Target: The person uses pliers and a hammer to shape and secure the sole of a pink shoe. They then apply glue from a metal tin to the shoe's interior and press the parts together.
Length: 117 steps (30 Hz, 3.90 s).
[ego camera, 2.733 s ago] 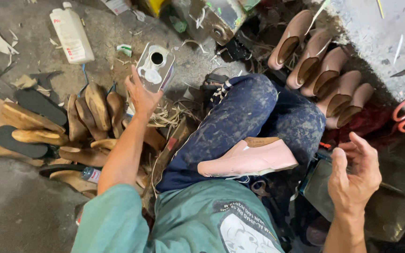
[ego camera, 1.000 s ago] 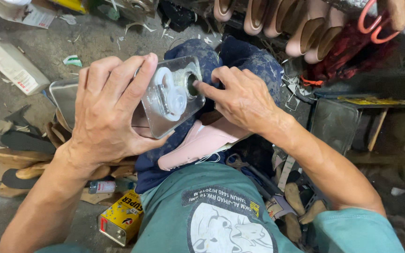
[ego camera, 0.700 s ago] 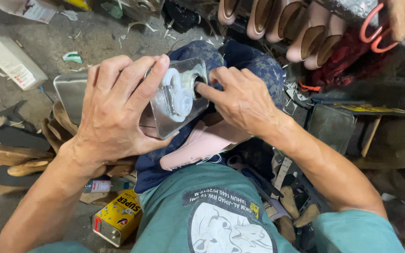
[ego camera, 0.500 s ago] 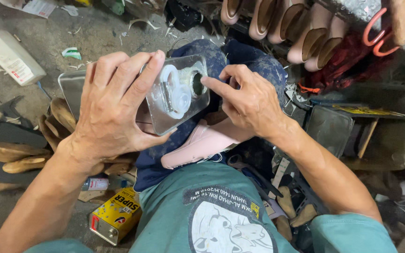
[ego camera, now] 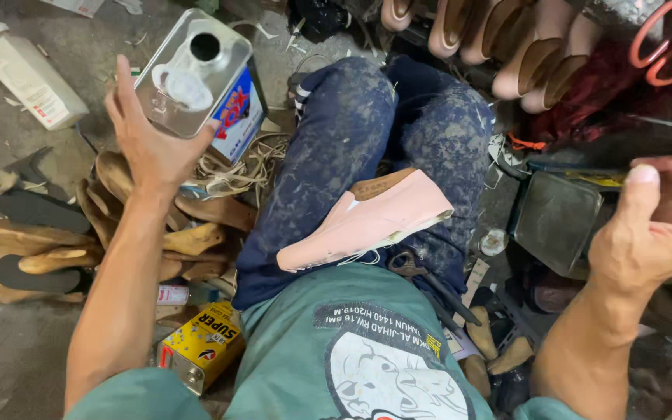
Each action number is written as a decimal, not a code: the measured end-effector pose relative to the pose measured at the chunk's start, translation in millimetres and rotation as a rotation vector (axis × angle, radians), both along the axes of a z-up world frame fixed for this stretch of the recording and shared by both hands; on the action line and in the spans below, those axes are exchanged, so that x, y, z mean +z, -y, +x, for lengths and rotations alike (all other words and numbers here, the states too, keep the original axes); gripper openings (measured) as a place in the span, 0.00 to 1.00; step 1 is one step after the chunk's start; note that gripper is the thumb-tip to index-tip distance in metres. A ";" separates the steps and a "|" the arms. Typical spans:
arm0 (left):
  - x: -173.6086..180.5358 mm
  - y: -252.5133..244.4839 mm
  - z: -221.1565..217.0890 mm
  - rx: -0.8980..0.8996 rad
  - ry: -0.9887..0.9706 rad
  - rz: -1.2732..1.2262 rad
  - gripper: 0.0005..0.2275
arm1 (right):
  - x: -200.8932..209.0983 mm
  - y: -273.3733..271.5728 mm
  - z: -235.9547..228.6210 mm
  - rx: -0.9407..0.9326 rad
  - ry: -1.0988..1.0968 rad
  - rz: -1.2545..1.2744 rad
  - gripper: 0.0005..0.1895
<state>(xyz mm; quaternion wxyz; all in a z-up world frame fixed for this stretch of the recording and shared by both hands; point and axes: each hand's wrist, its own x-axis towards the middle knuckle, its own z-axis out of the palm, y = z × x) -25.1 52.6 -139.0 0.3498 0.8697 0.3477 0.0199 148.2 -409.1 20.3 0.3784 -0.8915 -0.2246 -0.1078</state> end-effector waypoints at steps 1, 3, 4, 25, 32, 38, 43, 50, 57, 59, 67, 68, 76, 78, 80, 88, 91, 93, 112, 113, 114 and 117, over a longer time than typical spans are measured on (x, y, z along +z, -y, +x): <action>-31.6 -2.7 -1.7 -0.008 0.003 -0.001 0.51 | -3.6 2.9 -6.8 -0.008 0.003 -0.001 0.16; -96.4 -5.3 -3.3 0.094 0.220 0.114 0.52 | -8.6 10.7 -24.7 -0.029 -0.094 -0.053 0.20; -120.6 -6.0 -8.8 0.074 0.220 0.103 0.52 | -13.6 14.9 -34.4 -0.051 -0.096 -0.060 0.20; 37.2 124.3 -99.9 -0.703 0.224 -0.111 0.42 | -42.3 1.7 -61.0 -0.093 -0.271 0.154 0.16; 70.9 154.3 -79.3 -0.320 0.499 0.075 0.31 | -63.3 14.8 -91.0 -0.025 -0.370 0.304 0.18; 94.5 166.3 -34.5 -0.389 0.783 0.075 0.28 | -62.0 4.3 -117.0 -0.143 -0.593 0.401 0.18; 127.1 211.9 -12.8 -0.370 0.790 -0.383 0.27 | -58.5 -8.2 -125.0 -0.164 -0.738 0.438 0.19; 138.5 221.0 -0.3 -0.305 0.944 -0.509 0.14 | -56.2 -18.7 -117.8 -0.098 -0.841 0.189 0.20; 128.5 226.5 -4.9 -0.281 0.997 -0.459 0.13 | -58.0 -22.4 -109.4 0.021 -0.641 -0.103 0.22; 128.7 225.3 -4.7 -0.296 0.994 -0.460 0.13 | -61.4 -21.5 -110.3 0.030 -0.598 -0.165 0.22; 116.2 226.7 -18.0 -0.235 0.984 -0.446 0.13 | -50.4 -26.8 -122.7 0.116 -0.492 -0.417 0.27; 112.1 228.9 -19.9 -0.208 1.038 -0.437 0.12 | -43.9 -27.8 -116.1 0.105 -0.690 -0.268 0.22; 93.7 210.2 -52.7 -0.315 1.003 -0.423 0.13 | -44.1 -30.4 -116.4 0.043 -0.767 -0.187 0.23; 92.5 202.7 -59.7 -0.437 0.917 -0.476 0.14 | -41.4 -34.4 -122.3 0.122 -0.885 -0.170 0.28; 82.4 197.8 -70.4 -0.456 0.901 -0.516 0.14 | -32.9 -37.7 -117.5 0.107 -0.945 -0.149 0.25; 68.0 196.3 -82.3 -0.354 0.882 -0.498 0.13 | -27.1 -42.2 -134.2 0.169 -0.946 -0.111 0.26; 63.5 198.1 -80.0 -0.396 0.856 -0.538 0.14 | -29.0 -38.3 -135.5 0.139 -0.974 -0.038 0.22; 60.2 204.1 -70.4 -0.310 1.013 -0.428 0.14 | -29.2 -43.4 -138.5 0.129 -0.912 0.044 0.31; 109.5 233.2 -39.2 -0.244 0.947 -0.645 0.18 | -21.2 -83.2 -135.3 0.161 -0.051 -0.602 0.30; 109.7 234.7 -41.5 -0.283 0.949 -0.606 0.17 | -20.1 -87.7 -136.9 0.152 0.071 -0.641 0.28; 110.1 236.6 -44.8 -0.317 0.947 -0.567 0.15 | -19.1 -92.2 -138.9 0.146 0.189 -0.680 0.27; 107.5 234.3 -44.4 -0.320 0.966 -0.561 0.18 | -1.5 -85.4 -147.8 0.237 0.123 -0.547 0.21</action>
